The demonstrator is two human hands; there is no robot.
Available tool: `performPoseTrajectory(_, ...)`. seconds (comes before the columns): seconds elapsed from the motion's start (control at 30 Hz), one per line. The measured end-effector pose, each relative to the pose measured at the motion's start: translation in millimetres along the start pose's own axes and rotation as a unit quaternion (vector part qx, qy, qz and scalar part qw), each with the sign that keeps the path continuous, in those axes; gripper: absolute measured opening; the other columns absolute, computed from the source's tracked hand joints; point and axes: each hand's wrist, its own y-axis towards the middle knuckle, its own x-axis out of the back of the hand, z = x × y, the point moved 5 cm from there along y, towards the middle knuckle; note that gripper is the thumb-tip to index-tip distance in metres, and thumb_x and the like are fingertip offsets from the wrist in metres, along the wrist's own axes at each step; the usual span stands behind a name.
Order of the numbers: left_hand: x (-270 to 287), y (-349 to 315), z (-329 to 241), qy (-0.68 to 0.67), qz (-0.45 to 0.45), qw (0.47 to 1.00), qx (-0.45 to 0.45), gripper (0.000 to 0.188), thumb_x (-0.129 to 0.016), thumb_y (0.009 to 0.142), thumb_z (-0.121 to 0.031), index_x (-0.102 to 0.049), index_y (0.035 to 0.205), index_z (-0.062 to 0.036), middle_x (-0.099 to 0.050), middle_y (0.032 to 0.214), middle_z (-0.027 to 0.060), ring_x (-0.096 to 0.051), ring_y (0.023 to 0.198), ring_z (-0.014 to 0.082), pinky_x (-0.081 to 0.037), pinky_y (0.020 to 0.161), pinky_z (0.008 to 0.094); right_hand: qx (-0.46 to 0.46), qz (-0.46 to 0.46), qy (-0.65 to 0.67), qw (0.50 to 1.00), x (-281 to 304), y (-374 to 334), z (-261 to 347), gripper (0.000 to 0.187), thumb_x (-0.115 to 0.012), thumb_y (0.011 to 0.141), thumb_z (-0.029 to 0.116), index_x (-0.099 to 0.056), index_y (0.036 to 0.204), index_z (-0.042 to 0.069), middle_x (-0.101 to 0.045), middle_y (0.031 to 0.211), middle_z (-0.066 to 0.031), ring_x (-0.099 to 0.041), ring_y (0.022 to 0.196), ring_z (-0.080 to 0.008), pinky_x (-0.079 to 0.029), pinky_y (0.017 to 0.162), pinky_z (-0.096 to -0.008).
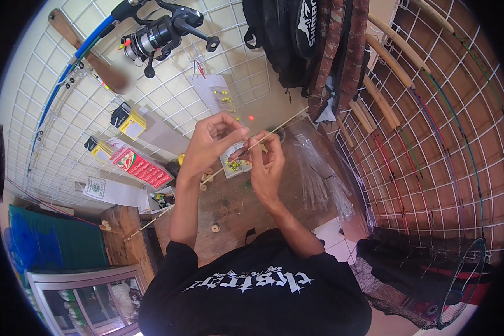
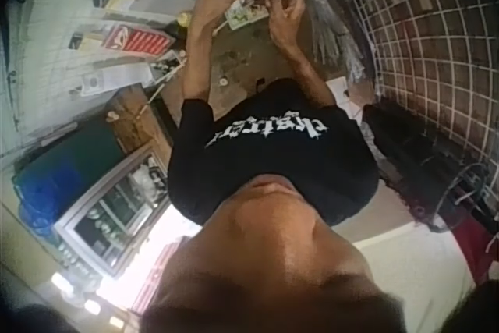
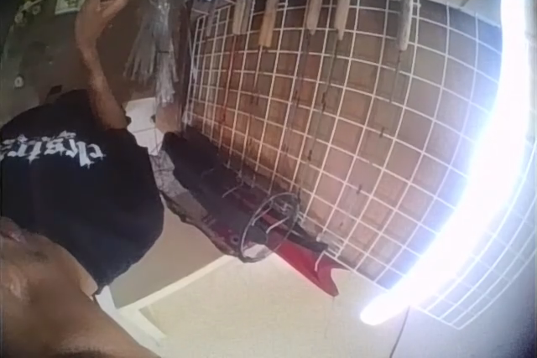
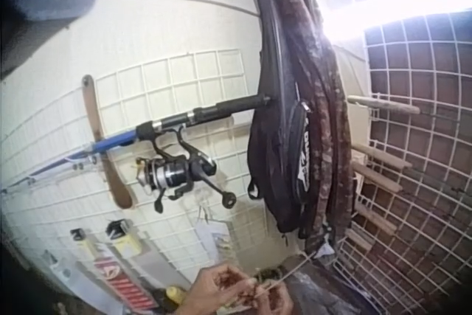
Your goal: Assemble components of a fishing rig by threading a float and beads onto a fishing line.
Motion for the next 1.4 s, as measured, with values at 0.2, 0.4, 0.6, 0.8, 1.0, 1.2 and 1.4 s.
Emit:
performPoseTrajectory(0.2,-21,-26,6,0.117,-0.140,0.980,-0.080,0.013,-0.062,0.092,-0.013,-0.057,0.096,-0.0010,-0.064,0.082,0.0027,-0.060,0.070,0.0080,-0.048,0.060,0.0210,-0.004,-0.065,-0.055,0.996,3,-2,-4,0.008,-0.052,0.097,0.008,-0.048,0.102,0.003,-0.053,0.088,-0.0022,-0.054,0.083,-0.0073,-0.053,0.063,-0.0233)
performPoseTrajectory(0.4,-30,-38,3,0.273,-0.246,0.923,-0.116,0.016,-0.056,0.096,-0.016,-0.053,0.098,-0.0009,-0.062,0.088,0.0075,-0.061,0.068,0.0121,-0.048,0.058,0.0271,0.003,-0.064,-0.072,0.995,-1,-5,-3,0.008,-0.050,0.098,0.011,-0.047,0.102,0.005,-0.053,0.086,-0.0007,-0.051,0.080,-0.0056,-0.041,0.064,-0.0194)
performPoseTrajectory(0.6,-33,-41,7,0.288,-0.298,0.903,-0.115,0.019,-0.054,0.096,-0.020,-0.050,0.099,-0.0023,-0.057,0.088,0.0099,-0.059,0.069,0.0245,-0.047,0.059,0.0352,0.035,-0.041,-0.117,0.992,-3,-3,0,0.007,-0.049,0.098,0.009,-0.047,0.102,0.003,-0.053,0.086,-0.0018,-0.050,0.079,-0.0069,-0.043,0.067,-0.0231)
performPoseTrajectory(0.8,-28,-34,12,0.262,-0.294,0.900,-0.187,0.019,-0.052,0.098,-0.018,-0.049,0.101,0.0002,-0.052,0.091,0.0087,-0.050,0.066,0.0134,-0.043,0.059,0.0282,0.045,-0.028,-0.142,0.988,4,-3,-2,0.009,-0.048,0.098,0.010,-0.048,0.104,0.003,-0.053,0.091,-0.0024,-0.049,0.079,-0.0073,-0.043,0.072,-0.0236)
performPoseTrajectory(1.0,-22,-33,17,0.207,-0.276,0.920,-0.185,0.017,-0.052,0.098,-0.016,-0.048,0.101,0.0001,-0.050,0.089,0.0049,-0.046,0.069,0.0086,-0.041,0.058,0.0252,0.022,-0.025,-0.135,0.990,4,-4,-4,0.010,-0.047,0.099,0.011,-0.048,0.104,0.003,-0.053,0.091,-0.0024,-0.049,0.079,-0.0072,-0.044,0.071,-0.0235)
performPoseTrajectory(1.2,-21,-37,13,0.134,-0.257,0.949,-0.125,0.020,-0.053,0.098,-0.019,-0.048,0.099,0.0003,-0.047,0.086,0.0062,-0.044,0.071,0.0135,-0.041,0.062,0.0280,0.014,-0.021,-0.086,0.996,7,-3,-7,0.010,-0.048,0.099,0.012,-0.047,0.102,0.003,-0.053,0.090,-0.0037,-0.050,0.078,-0.0081,-0.044,0.070,-0.0240)
performPoseTrajectory(1.4,-15,-39,5,0.120,-0.271,0.946,-0.133,0.020,-0.053,0.098,-0.020,-0.048,0.100,-0.0008,-0.050,0.087,0.0039,-0.044,0.072,0.0087,-0.039,0.059,0.0243,-0.004,-0.029,-0.065,0.997,16,-4,-12,0.010,-0.046,0.100,0.013,-0.046,0.100,0.003,-0.053,0.090,-0.0049,-0.050,0.078,-0.0095,-0.044,0.071,-0.0255)
